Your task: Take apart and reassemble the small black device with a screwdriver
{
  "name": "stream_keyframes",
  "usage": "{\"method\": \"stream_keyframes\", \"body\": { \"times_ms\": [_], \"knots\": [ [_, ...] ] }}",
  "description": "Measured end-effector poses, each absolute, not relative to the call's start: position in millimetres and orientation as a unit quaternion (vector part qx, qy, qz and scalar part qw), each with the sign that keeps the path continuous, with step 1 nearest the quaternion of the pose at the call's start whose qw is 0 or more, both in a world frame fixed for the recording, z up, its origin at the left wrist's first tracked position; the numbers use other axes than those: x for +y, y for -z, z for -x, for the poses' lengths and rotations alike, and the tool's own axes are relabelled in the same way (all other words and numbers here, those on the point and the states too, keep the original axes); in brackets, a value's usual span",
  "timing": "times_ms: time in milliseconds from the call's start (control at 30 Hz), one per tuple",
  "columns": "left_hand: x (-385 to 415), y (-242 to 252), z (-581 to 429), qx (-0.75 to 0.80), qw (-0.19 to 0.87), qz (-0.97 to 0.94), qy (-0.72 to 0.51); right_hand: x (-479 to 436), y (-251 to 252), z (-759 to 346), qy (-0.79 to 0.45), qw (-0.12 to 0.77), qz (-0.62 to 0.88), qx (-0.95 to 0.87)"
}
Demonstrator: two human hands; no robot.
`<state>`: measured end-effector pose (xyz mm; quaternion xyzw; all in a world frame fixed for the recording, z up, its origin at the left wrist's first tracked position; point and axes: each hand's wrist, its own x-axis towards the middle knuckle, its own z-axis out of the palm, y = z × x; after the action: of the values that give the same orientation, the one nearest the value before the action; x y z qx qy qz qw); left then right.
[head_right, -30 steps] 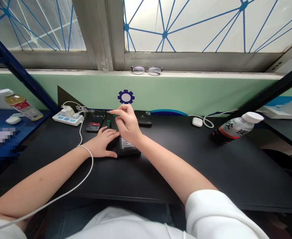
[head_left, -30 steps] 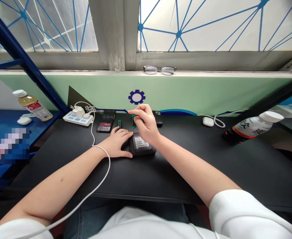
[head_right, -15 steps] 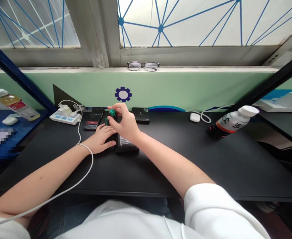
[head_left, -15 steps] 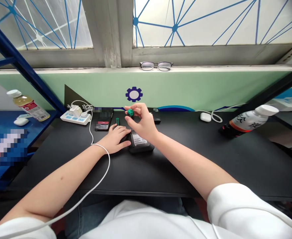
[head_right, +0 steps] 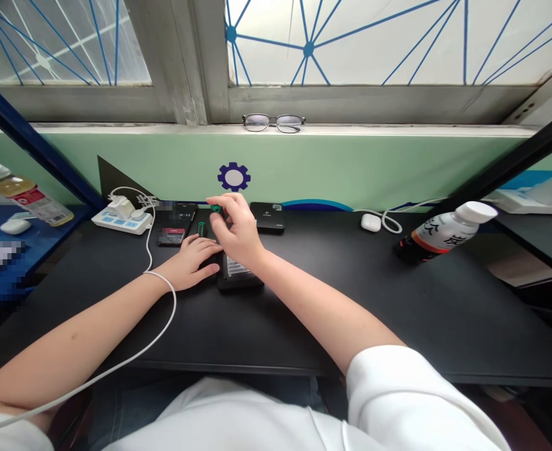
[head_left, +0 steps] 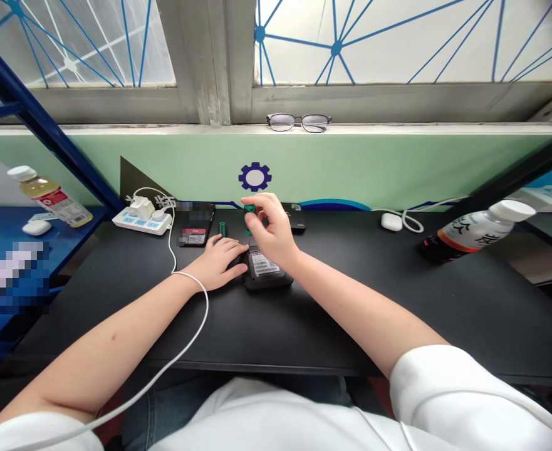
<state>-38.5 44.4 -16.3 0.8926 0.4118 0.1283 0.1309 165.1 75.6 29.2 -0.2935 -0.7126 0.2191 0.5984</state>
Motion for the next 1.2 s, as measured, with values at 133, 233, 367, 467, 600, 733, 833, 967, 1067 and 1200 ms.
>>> {"method": "stream_keyframes", "body": {
  "times_ms": [133, 233, 367, 467, 600, 733, 833, 967, 1067, 1200],
  "knots": [
    [45.1, 17.0, 38.4, 0.408, 0.135, -0.894, -0.129, 74.8, -30.9, -163.1, -0.175, 0.608, 0.294, -0.717],
    [45.2, 18.7, 38.4, 0.410, 0.130, -0.893, -0.133, 76.1, -33.1, -164.4, -0.175, 0.615, 0.290, -0.712],
    [44.6, 19.7, 38.9, 0.409, 0.118, -0.894, -0.142, 77.9, -37.6, -167.6, -0.185, 0.626, 0.290, -0.700],
    [43.6, 19.1, 39.0, 0.400, 0.102, -0.894, -0.172, 76.9, -41.6, -169.1, -0.195, 0.633, 0.293, -0.689],
    [43.0, 19.8, 35.1, 0.411, 0.084, -0.876, -0.236, 73.5, -44.7, -168.2, -0.221, 0.639, 0.295, -0.675],
    [47.7, 23.2, 27.2, 0.449, 0.065, -0.847, -0.276, 72.8, -45.1, -165.8, -0.222, 0.646, 0.285, -0.672],
    [54.4, 25.5, 23.3, 0.472, 0.051, -0.839, -0.267, 75.0, -46.1, -166.4, -0.195, 0.657, 0.302, -0.663],
    [59.1, 26.1, 23.8, 0.527, 0.039, -0.808, -0.260, 77.0, -48.2, -170.2, -0.195, 0.660, 0.322, -0.651],
    [55.3, 24.5, 28.4, 0.533, 0.037, -0.803, -0.264, 76.3, -51.9, -174.8, -0.183, 0.652, 0.316, -0.665],
    [47.0, 21.2, 35.8, 0.524, 0.031, -0.810, -0.262, 71.6, -64.4, -184.4, -0.145, 0.643, 0.334, -0.674]
  ]
}}
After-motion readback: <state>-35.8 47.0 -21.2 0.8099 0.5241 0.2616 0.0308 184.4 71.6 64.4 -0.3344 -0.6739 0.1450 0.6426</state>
